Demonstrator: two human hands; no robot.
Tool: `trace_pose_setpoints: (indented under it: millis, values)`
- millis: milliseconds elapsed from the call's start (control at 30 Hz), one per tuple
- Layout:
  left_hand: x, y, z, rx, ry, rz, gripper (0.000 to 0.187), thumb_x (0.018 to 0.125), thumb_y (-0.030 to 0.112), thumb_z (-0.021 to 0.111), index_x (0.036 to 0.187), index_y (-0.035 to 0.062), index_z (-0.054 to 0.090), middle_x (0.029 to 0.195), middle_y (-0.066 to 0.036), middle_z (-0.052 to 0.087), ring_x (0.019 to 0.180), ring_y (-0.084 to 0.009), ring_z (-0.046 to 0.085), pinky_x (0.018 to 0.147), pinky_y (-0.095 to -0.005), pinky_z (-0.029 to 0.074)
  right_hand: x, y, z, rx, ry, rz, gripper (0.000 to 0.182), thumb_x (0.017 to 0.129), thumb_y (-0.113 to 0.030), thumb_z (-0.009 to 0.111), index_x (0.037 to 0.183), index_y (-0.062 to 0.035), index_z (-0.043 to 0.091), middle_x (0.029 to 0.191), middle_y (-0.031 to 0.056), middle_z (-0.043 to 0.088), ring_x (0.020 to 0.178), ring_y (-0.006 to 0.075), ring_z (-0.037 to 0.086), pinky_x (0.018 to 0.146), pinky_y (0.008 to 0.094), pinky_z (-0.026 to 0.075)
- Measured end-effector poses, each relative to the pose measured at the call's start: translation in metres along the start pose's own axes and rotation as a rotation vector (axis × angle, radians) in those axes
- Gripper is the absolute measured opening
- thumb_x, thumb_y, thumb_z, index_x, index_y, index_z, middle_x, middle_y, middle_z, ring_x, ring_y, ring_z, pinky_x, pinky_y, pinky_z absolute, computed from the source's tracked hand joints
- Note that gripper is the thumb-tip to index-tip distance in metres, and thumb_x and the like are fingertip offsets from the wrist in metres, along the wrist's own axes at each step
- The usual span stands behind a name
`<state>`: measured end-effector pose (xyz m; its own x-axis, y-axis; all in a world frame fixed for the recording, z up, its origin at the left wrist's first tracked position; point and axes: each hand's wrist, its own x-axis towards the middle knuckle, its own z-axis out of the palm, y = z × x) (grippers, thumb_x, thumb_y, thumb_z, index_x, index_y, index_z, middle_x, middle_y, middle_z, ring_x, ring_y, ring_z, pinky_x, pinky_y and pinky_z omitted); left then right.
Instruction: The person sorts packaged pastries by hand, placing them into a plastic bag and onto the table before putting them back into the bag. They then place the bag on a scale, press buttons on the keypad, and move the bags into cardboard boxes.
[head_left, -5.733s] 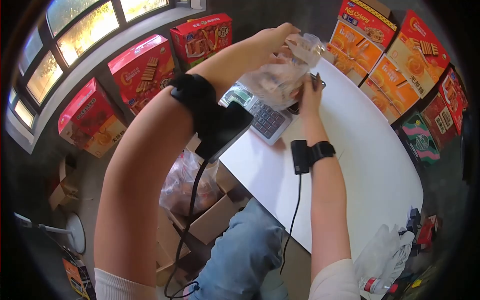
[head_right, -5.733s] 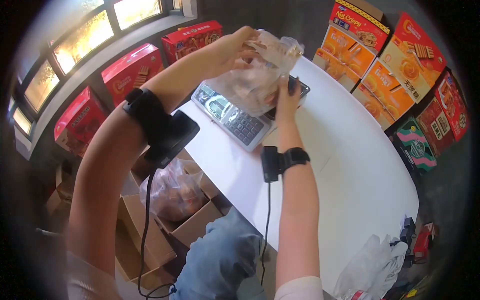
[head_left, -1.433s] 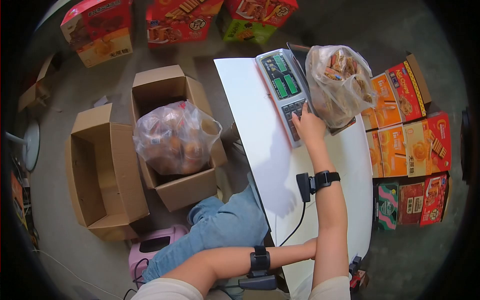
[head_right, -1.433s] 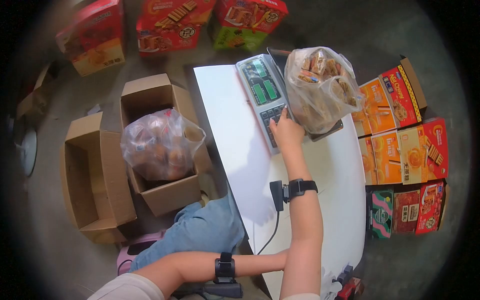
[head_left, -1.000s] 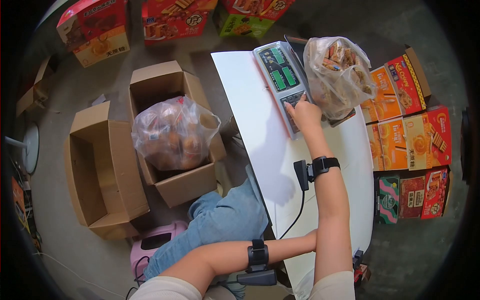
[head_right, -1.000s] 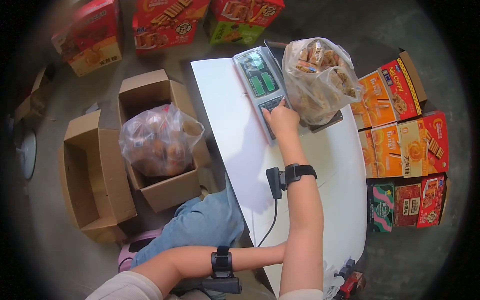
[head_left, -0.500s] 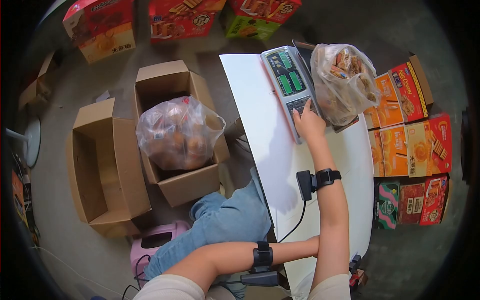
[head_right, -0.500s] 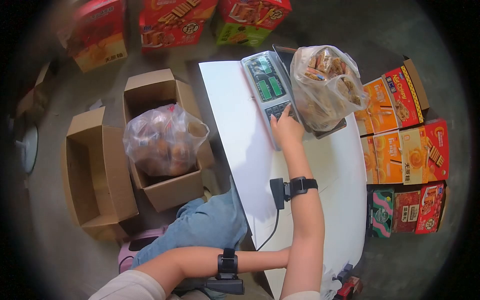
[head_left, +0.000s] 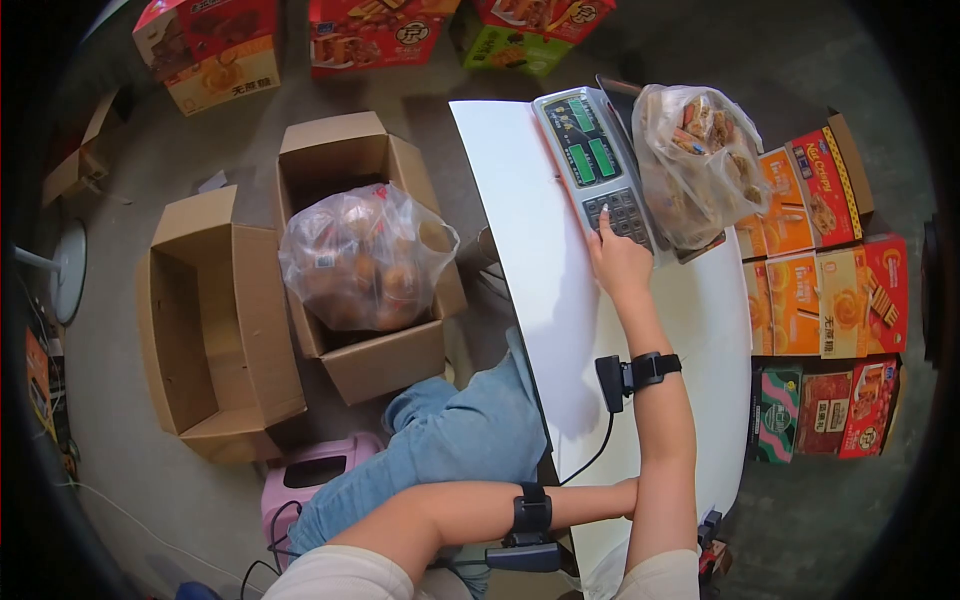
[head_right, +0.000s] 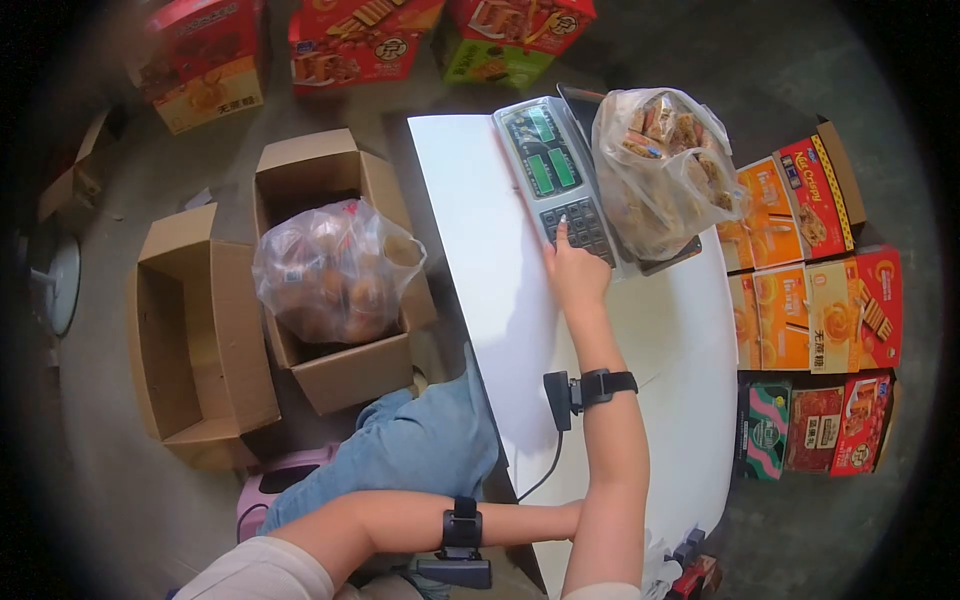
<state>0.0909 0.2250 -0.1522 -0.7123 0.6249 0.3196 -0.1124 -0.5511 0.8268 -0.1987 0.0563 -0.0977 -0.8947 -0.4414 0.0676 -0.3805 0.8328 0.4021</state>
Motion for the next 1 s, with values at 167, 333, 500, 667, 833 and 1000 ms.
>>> trace_pose_setpoints:
  millis: [167,333,500,667,833,1000]
  values:
    - [0.005,-0.022,0.003,-0.429,-0.041,-0.143,0.034,0.077,0.018,0.068,0.107,0.0060,0.057,0.101,-0.005,0.059,0.089,-0.0128,0.051,0.077,-0.0308,0.045,0.008,-0.003,0.002,0.007,-0.067,0.012,0.051,0.087,-0.042,0.042,0.130,-0.0146,0.044,0.064,0.0125,0.063,0.059,0.0289,0.063,0.053,0.0418,0.049]
    - [0.017,-0.053,0.017,-0.827,-0.019,-0.243,0.030,0.079,0.018,0.067,0.105,0.0064,0.058,0.097,-0.005,0.059,0.085,-0.0134,0.051,0.073,-0.0311,0.046,-0.002,-0.007,-0.001,0.018,-0.088,0.019,0.055,0.088,-0.041,0.041,0.135,-0.0135,0.036,0.064,0.0132,0.063,0.059,0.0296,0.063,0.054,0.0424,0.049]
    - [0.026,-0.067,0.028,-0.896,-0.136,-0.189,0.027,0.087,0.027,0.056,0.108,0.0094,0.055,0.096,-0.002,0.057,0.082,-0.0140,0.051,0.065,-0.0296,0.045,-0.005,-0.007,-0.005,0.072,-0.093,0.036,0.057,0.088,-0.039,0.040,0.138,-0.0151,0.030,0.063,0.0151,0.062,0.057,0.0312,0.061,0.055,0.0433,0.048]
    - [0.028,-0.067,0.032,-0.516,-0.206,-0.224,0.029,0.088,0.027,0.053,0.111,0.0100,0.054,0.100,-0.002,0.056,0.085,-0.0152,0.050,0.069,-0.0300,0.044,-0.007,-0.007,-0.006,0.098,-0.068,0.037,0.054,0.089,-0.037,0.039,0.138,-0.0163,0.030,0.064,0.0157,0.062,0.058,0.0323,0.061,0.055,0.0444,0.048]
    - [0.030,-0.066,0.032,-0.382,-0.225,-0.240,0.030,0.088,0.027,0.051,0.114,0.0106,0.052,0.104,-0.003,0.055,0.088,-0.0163,0.050,0.072,-0.0304,0.043,-0.009,-0.007,-0.004,0.140,-0.054,0.008,0.052,0.090,-0.034,0.039,0.137,-0.0137,0.032,0.064,0.0159,0.062,0.058,0.0335,0.061,0.055,0.0449,0.047]
    - [0.028,-0.062,0.030,-0.320,-0.236,-0.236,0.032,0.089,0.027,0.049,0.116,0.0112,0.051,0.107,-0.003,0.054,0.091,-0.0175,0.049,0.076,-0.0308,0.042,-0.012,-0.007,0.001,0.169,0.029,-0.005,0.051,0.090,-0.032,0.039,0.134,-0.0066,0.036,0.064,0.0169,0.061,0.058,0.0335,0.061,0.056,0.0448,0.049]
